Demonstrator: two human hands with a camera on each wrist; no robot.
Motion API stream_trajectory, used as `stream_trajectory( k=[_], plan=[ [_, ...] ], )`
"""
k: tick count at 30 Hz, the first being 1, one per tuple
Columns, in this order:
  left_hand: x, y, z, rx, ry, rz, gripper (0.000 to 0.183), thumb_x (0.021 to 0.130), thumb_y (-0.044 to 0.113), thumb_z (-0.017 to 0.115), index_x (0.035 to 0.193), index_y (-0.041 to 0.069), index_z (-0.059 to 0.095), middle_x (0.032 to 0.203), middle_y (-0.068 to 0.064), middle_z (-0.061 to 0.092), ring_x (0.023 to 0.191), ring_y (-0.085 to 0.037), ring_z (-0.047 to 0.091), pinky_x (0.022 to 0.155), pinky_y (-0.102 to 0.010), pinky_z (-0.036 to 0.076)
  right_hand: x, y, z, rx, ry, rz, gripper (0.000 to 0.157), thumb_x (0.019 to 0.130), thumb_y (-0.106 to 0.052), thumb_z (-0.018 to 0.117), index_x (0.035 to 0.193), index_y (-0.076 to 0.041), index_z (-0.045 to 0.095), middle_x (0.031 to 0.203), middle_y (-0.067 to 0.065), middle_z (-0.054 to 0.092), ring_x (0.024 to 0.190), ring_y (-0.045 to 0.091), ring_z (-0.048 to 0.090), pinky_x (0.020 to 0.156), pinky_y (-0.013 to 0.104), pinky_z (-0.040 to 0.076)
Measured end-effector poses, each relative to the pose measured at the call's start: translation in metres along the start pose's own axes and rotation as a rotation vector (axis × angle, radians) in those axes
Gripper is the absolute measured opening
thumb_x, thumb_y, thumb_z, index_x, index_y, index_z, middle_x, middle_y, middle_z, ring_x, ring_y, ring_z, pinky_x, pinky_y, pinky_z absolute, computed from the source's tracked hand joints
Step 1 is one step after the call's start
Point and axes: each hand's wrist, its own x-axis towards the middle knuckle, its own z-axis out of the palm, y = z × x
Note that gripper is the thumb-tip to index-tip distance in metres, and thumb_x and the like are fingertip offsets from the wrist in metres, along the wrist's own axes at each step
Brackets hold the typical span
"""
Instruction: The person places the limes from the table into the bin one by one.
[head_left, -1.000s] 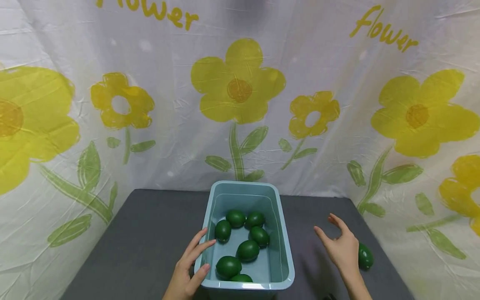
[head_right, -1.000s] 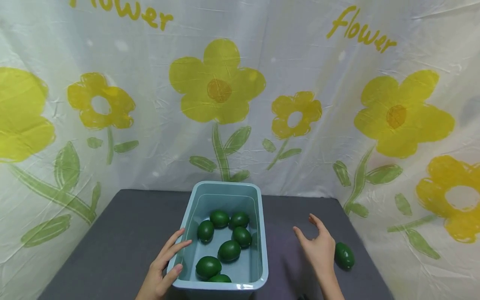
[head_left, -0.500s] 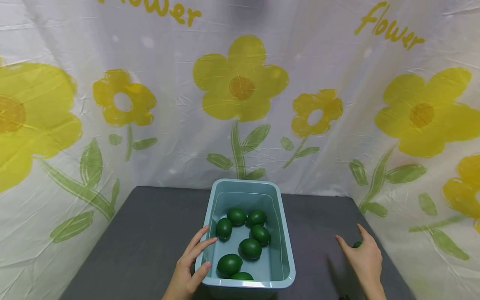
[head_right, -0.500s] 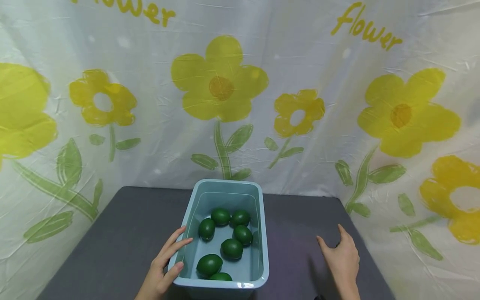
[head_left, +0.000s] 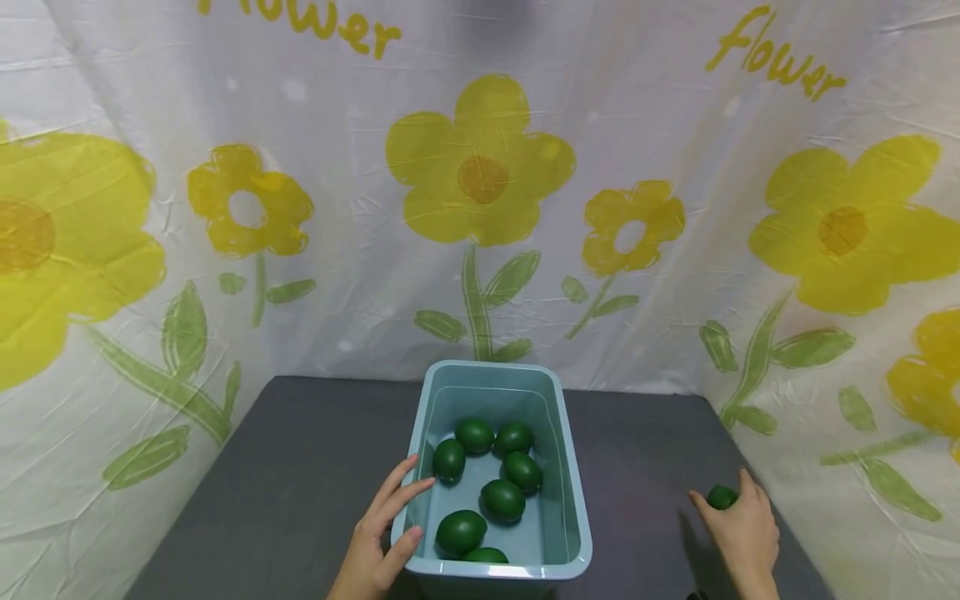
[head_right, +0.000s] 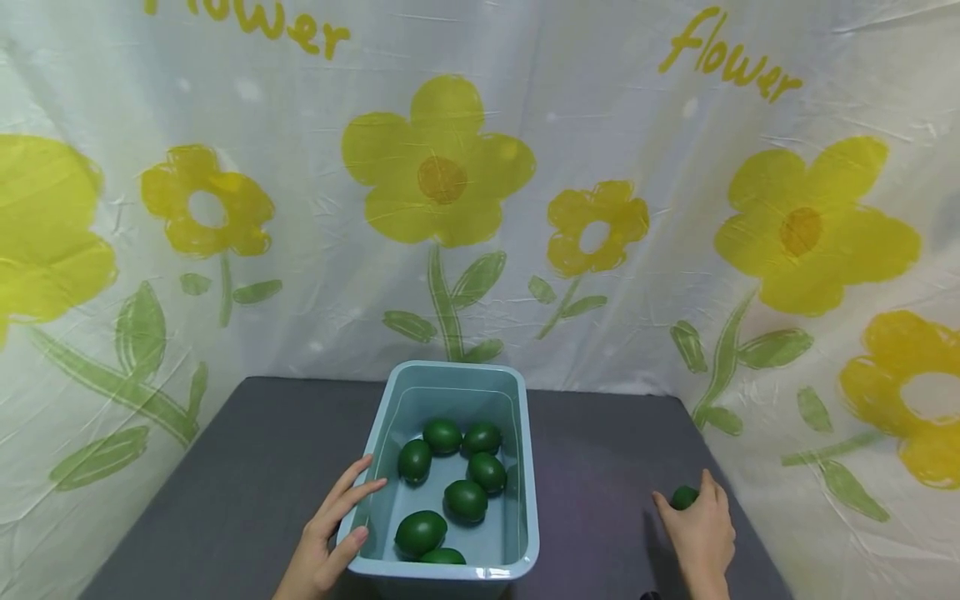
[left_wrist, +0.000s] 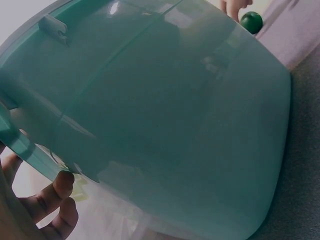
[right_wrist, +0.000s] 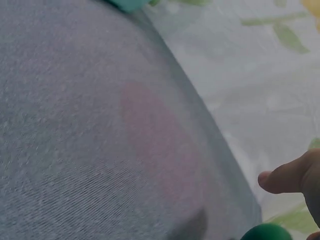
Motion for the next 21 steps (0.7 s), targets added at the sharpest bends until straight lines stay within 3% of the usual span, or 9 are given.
stream_trajectory(
  k=[8,21],
  plan=[
    [-0.001,0.001,0.0,0.011,0.0,-0.011,0.051,0.101,0.005,0.058,0.149,0.022,0.061,0.168,-0.01,0.039,0.147,-0.001,0.039,0.093,-0.042,0.058,-0.001,0.011,0.011,0.016,0.042,-0.011,0.099,0.087,-0.035,0.084,0.157,0.012,0.033,0.143,0.046,0.042,0.112,0.067,0.055,0.082,0.074,0.05],
    [0.0,-0.001,0.001,0.021,0.004,0.0,0.052,0.1,0.004,0.059,0.149,0.021,0.062,0.167,-0.01,0.039,0.146,-0.002,0.041,0.094,-0.039,0.057,-0.002,0.024,0.019,0.021,0.017,0.084,0.086,0.089,-0.027,0.079,0.155,0.008,0.036,0.14,0.042,0.046,0.116,0.065,0.054,0.086,0.075,0.049]
  ],
)
